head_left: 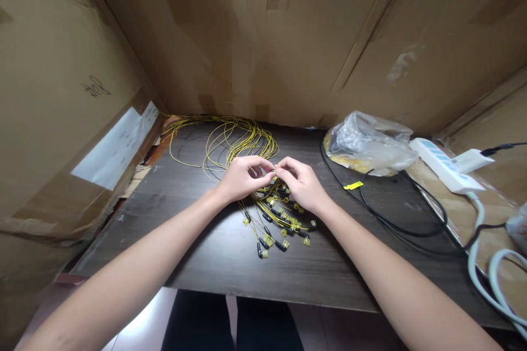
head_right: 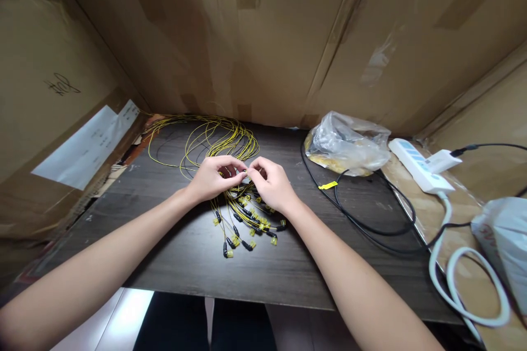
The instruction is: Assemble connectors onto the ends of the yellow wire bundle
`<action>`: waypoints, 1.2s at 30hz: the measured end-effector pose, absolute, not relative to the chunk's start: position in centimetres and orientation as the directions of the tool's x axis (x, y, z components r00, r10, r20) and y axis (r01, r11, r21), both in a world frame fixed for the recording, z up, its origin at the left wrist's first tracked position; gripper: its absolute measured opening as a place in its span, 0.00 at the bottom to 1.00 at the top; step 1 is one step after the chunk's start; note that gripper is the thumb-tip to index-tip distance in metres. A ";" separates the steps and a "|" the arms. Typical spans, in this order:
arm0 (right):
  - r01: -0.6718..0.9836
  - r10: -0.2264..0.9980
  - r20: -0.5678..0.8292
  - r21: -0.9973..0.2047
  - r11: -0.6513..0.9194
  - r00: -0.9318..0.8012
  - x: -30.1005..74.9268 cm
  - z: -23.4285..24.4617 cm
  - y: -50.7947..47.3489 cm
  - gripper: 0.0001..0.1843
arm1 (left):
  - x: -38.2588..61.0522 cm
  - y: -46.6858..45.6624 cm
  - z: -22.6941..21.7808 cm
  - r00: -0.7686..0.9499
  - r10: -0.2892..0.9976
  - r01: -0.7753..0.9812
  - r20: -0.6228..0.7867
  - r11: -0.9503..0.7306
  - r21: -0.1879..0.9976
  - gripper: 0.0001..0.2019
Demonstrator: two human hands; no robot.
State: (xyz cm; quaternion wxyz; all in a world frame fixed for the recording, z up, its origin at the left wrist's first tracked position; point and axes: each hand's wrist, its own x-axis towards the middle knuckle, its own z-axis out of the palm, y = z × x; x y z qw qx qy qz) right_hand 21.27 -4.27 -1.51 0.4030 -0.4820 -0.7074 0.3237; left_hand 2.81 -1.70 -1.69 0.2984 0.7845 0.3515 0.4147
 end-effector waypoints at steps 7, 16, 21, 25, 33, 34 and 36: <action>0.468 0.941 0.268 -0.817 0.337 -0.208 21.3 -1.6 -4.2 0.18 | 2.7 -1.6 -1.7 0.436 0.783 0.324 0.444 -0.597 0.734 0.07; 0.427 0.940 0.269 -0.839 0.336 -0.210 21.1 -1.4 -4.4 0.10 | 2.7 -1.6 -1.5 0.402 0.810 0.327 0.428 -0.563 0.759 0.05; 0.423 0.939 0.265 -0.841 0.336 -0.218 21.2 -1.6 -4.2 0.09 | 2.6 -1.6 -1.4 0.419 0.806 0.315 0.418 -0.561 0.766 0.06; 0.455 0.932 0.255 -0.819 0.349 -0.257 21.3 -1.6 -4.1 0.15 | 2.6 -1.7 -1.6 0.445 0.784 0.316 0.434 -0.591 0.742 0.05; 0.442 0.929 0.283 -0.820 0.364 -0.240 21.4 -1.2 -4.2 0.10 | 2.7 -1.6 -1.7 0.421 0.807 0.321 0.413 -0.559 0.765 0.05; 0.436 0.929 0.280 -0.824 0.362 -0.241 21.4 -1.2 -4.2 0.09 | 2.7 -1.6 -1.7 0.425 0.806 0.319 0.413 -0.560 0.765 0.06; 0.444 0.929 0.275 -0.821 0.360 -0.246 21.4 -1.3 -4.2 0.10 | 2.7 -1.6 -1.7 0.437 0.795 0.314 0.421 -0.574 0.756 0.06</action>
